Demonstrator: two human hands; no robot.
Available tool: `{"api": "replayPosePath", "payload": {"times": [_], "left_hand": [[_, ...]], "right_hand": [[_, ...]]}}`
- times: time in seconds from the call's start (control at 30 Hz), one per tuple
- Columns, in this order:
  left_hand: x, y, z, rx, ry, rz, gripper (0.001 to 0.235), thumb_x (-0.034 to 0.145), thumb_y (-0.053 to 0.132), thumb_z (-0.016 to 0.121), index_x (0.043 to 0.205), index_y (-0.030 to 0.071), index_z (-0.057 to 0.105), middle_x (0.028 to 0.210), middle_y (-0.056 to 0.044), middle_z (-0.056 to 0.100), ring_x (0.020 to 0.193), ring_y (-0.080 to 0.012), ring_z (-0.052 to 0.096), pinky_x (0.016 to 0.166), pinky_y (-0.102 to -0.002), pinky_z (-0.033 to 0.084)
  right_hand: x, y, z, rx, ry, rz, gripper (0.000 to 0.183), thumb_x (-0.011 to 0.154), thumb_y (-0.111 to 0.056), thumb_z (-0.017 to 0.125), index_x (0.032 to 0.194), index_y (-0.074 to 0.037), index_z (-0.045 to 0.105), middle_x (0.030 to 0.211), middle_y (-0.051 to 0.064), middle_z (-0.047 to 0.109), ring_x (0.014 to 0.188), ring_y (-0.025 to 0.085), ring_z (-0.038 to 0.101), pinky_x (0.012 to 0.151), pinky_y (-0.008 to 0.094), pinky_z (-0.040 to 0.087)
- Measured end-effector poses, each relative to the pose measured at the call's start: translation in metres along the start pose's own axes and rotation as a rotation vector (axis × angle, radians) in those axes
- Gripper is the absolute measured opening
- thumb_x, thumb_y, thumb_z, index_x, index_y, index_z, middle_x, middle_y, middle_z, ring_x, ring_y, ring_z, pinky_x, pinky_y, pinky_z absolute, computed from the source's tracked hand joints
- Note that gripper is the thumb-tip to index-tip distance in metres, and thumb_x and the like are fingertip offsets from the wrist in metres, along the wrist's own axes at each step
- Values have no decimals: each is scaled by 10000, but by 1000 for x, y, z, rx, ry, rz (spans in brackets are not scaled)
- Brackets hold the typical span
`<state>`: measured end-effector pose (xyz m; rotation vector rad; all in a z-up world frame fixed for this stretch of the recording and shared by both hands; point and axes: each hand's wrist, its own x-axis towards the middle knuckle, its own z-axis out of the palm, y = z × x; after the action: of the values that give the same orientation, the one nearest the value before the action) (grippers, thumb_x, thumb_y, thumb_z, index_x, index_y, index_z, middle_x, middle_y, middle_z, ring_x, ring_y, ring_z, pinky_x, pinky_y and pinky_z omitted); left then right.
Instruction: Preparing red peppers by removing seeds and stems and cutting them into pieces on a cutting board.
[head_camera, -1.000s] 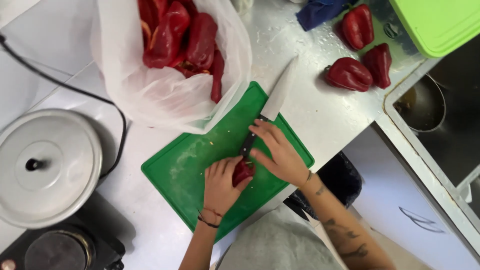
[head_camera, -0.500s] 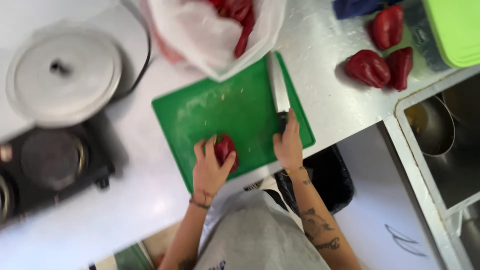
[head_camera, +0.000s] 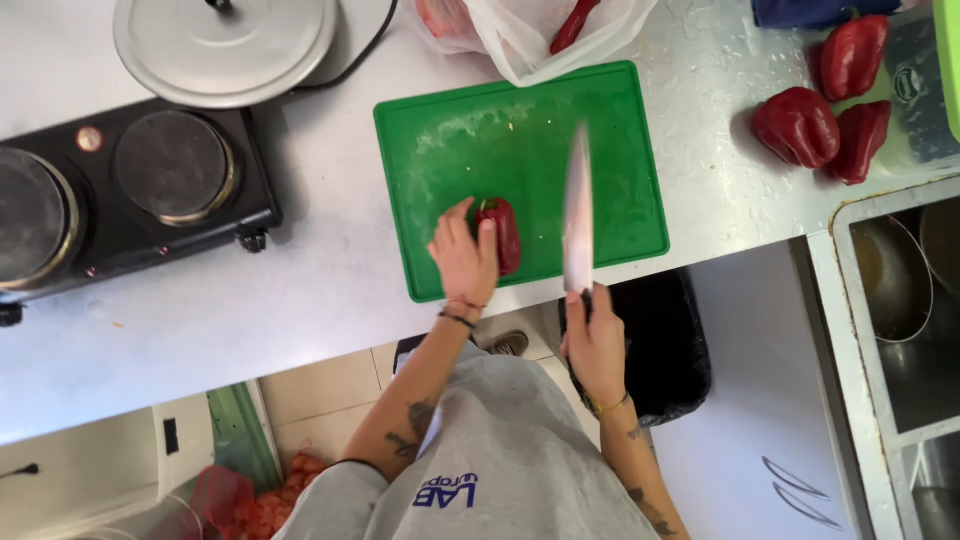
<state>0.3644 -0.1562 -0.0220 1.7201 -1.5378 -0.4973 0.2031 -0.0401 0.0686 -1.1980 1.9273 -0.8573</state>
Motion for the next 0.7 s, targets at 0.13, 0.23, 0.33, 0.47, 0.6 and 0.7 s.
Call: {"api": "replayPosePath", "payload": {"times": [0.13,0.23,0.33,0.47,0.6,0.7], "left_hand": [[11,-6,25,59,26,70,393,1037,484,431,1338,251,529,1229,10,519,1161,-203,582,998,-429,387],[22,-12,31,63,9,119,287,1056,402,456,1246,207,547,1177,1,535,1089,-208,602,982,-411,381],[29,-14,31,54,-11,151,244,1065,365,442,1217,198,536,1164,-12,549,1058,-218,611,995,-427,373],[21,-16,32,29,-18,134,193,1074,348,422,1157,192,497,1146,22,546,1030,-189,607,994,-422,352],[26,-9,29,28,14,152,176,1082,315,420,1116,164,503,1111,-1,560,958,-208,608,964,-408,352],[28,-11,28,57,39,184,177,1084,313,422,1099,157,506,1101,-16,571,934,-216,605,950,-400,357]], "right_hand": [[17,0,37,-501,49,-199,227,1065,-363,539,1086,-141,575,628,121,657,606,347,714,493,441,539],[29,-23,55,-635,57,-279,257,1081,-351,489,1039,-99,514,655,157,663,561,400,698,497,494,565],[38,-26,67,-763,52,-298,273,1071,-370,484,1065,-97,501,668,158,678,558,408,698,495,517,562],[24,-27,69,-846,45,-267,277,1072,-366,471,1072,-90,500,667,151,682,557,397,702,507,504,572],[15,-40,68,-980,25,-233,258,1069,-368,428,1053,-119,496,635,100,683,559,335,723,538,435,601],[30,-36,81,-981,-11,-203,273,1070,-381,399,1082,-120,476,629,105,682,570,351,728,536,460,593]]}}
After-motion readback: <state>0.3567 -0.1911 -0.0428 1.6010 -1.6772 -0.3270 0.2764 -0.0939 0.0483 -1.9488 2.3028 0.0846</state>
